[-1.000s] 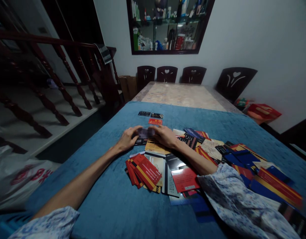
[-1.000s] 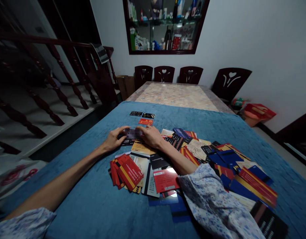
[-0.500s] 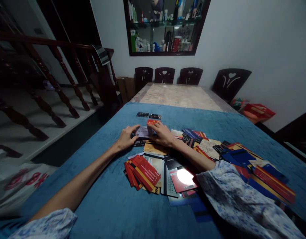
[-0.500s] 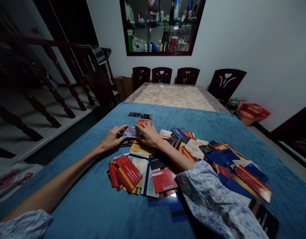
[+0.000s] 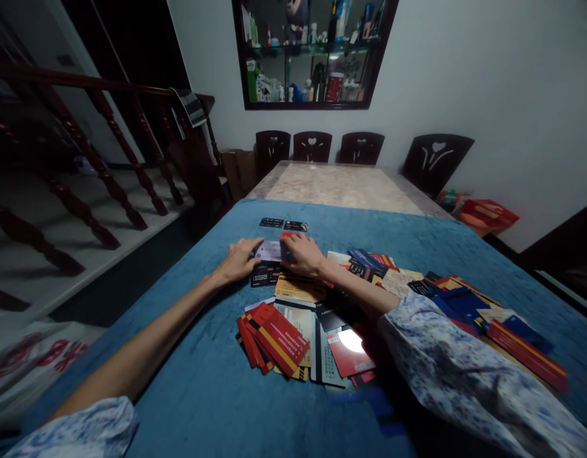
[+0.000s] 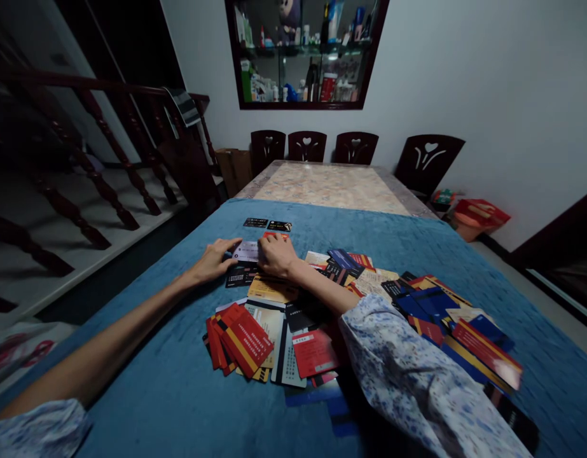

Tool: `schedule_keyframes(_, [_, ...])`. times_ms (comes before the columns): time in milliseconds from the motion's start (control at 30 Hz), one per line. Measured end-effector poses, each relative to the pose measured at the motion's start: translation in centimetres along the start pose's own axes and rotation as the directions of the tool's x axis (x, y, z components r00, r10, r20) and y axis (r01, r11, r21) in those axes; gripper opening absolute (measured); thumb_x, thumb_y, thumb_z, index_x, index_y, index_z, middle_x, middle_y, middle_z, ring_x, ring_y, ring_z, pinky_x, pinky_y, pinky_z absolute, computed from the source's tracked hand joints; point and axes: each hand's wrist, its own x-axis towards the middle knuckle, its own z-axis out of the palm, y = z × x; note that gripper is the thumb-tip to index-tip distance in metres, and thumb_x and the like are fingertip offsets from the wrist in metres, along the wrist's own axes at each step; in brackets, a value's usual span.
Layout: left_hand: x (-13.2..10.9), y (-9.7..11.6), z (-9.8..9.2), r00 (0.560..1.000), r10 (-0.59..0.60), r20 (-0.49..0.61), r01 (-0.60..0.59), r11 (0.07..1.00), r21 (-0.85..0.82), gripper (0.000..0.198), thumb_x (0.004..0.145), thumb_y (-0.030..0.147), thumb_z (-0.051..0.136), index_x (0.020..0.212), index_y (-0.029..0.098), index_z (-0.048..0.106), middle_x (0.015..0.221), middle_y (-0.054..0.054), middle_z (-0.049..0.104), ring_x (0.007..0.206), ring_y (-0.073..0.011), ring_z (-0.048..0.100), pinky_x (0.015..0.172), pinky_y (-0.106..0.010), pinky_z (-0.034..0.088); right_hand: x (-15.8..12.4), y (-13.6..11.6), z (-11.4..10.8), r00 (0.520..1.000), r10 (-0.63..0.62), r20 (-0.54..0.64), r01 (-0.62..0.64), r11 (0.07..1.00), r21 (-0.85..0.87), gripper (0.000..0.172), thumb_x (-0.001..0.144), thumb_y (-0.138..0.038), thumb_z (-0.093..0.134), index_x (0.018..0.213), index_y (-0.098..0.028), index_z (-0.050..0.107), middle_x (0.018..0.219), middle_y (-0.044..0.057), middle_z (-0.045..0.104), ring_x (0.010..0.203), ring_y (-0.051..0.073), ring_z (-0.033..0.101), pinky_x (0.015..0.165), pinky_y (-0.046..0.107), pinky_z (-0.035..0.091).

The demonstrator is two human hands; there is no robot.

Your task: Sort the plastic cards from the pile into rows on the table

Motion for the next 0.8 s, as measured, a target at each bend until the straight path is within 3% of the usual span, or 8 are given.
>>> schedule_keyframes(333, [3.0, -1.4, -0.6, 0.994, -0.091, 0.054, 0.088, 0.994, 0.067, 0.056, 0.084, 0.024, 0.059, 0.140, 0.023, 0.054, 0.123, -0.011, 0.057, 0.121, -0.0334, 0.049, 0.099, -0.051, 0.042, 3.3, 0.4, 0.5, 0.995, 0.094, -0.030, -0.092, 0.994, 0.057, 0.048, 0.088, -0.043, 0.064, 0.129, -0.020, 0.058, 0.138, 0.015, 0.049, 0.124, 0.033, 0.041, 0.092, 0.045, 0.045])
schedule_keyframes(600, [5.9, -3.3, -0.4, 0.985, -0.141, 0.101, 0.130, 0.986, 0.103, 0.057, 0.081, 0.023, 0.060, 0.138, 0.022, 0.056, 0.128, -0.013, 0.058, 0.126, -0.0364, 0.048, 0.102, -0.055, 0.042, 5.9, 1.2, 1.3, 0.985, 0.165, -0.043, -0.158, 0.980, 0.121, 0.046, 0.084, -0.041, 0.065, 0.124, -0.020, 0.063, 0.134, 0.013, 0.056, 0.122, 0.034, 0.043, 0.094, 0.045, 0.043])
schedule_keyframes(800, [7.4, -4.5, -0.2, 0.982, -0.155, 0.107, 0.143, 0.984, 0.106, 0.056, 0.077, 0.024, 0.062, 0.134, 0.021, 0.060, 0.127, -0.012, 0.061, 0.125, -0.0361, 0.051, 0.099, -0.052, 0.046, 7.2, 1.8, 2.3, 0.979, 0.192, -0.070, -0.179, 0.971, 0.158, 0.044, 0.085, -0.043, 0.064, 0.124, -0.023, 0.066, 0.133, 0.011, 0.059, 0.121, 0.034, 0.045, 0.092, 0.043, 0.042])
